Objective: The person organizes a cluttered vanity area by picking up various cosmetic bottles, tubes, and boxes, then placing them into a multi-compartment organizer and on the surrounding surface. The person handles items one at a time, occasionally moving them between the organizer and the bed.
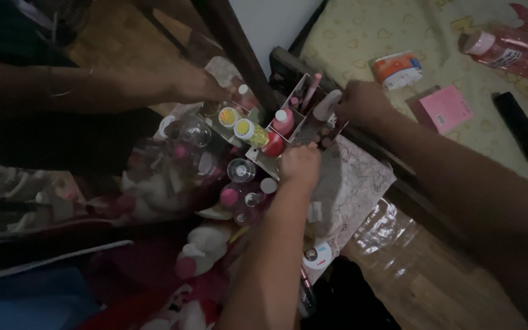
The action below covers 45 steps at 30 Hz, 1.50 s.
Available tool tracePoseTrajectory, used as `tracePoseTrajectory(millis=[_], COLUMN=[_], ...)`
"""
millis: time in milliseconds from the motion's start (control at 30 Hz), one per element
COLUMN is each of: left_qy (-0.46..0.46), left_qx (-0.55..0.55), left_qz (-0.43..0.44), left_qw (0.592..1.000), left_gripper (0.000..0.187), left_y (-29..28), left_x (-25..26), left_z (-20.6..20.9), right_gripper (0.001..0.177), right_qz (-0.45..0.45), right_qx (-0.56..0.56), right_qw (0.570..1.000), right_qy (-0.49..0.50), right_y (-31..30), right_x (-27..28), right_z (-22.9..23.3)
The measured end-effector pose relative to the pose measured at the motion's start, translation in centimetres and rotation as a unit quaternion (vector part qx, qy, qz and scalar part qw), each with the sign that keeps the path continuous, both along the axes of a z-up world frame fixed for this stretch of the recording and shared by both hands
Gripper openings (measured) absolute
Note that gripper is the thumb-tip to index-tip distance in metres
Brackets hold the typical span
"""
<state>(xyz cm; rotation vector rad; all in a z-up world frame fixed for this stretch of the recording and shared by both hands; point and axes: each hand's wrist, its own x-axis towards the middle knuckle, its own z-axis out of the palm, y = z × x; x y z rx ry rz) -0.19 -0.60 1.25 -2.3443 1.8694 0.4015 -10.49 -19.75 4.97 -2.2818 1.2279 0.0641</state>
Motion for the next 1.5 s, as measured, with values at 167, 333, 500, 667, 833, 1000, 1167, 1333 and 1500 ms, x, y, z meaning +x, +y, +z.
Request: tracePoseTrajectory(millis=[167,333,500,667,833,1000,1167,1333,1500], left_qy=[-0.017,0.005,0.013,-0.002,0.012,0.018,0.028,0.002,0.015], left_qx=[-0.046,0.000,-0.002,-0.022,-0.040,0.007,0.013,0.014,-0.008], left_qz=[-0.022,-0.005,-0.004,-0.037,-0.013,0.020,0.035,-0.029,-0.020], left_qw=[0.999,1.000,1.000,0.999,0.999,1.000,0.999,0.999,1.000], left_gripper=[0.020,0.019,0.020,0.019,0.020,0.020,0.019,0.018,0.019], left_y=[0.3,0.3,0.4,0.8,0.8,0.4,0.5,0.6,0.7], left_x=[0.1,0.0,0.0,0.1,0.2,0.1,0.3,0.3,0.3], left_z=[0.0,0.8,0.7,0.2,0.2,0.3,0.3,0.6,0.9], right_gripper=[0.036,0.023,0.023,0.027,0.029,0.024,0.021,0.017,0.017], right_qz=[0.004,0.020,0.053,0.062,0.201,0.154,0.201,-0.049,-0.242], right_qx=[-0.013,-0.008,0.022,0.113,0.089,0.076,-0.048,0.141,0.447], right_qw=[0.983,0.980,0.979,0.986,0.975,0.984,0.975,0.965,0.765], right_qy=[-0.183,-0.199,-0.194,-0.106,0.026,0.043,-0.080,-0.218,-0.395], right_y=[0.3,1.9,2.7,2.5,2.4,4.0,4.3,3.0,1.6], right_x=[1.8,4.3,5.0,3.6,1.4,-0.3,-1.3,-1.4,-2.2], right_z=[2.3,-0.5,-3.1,-2.3,-1.9,-4.3,-6.3,-5.4,-3.3])
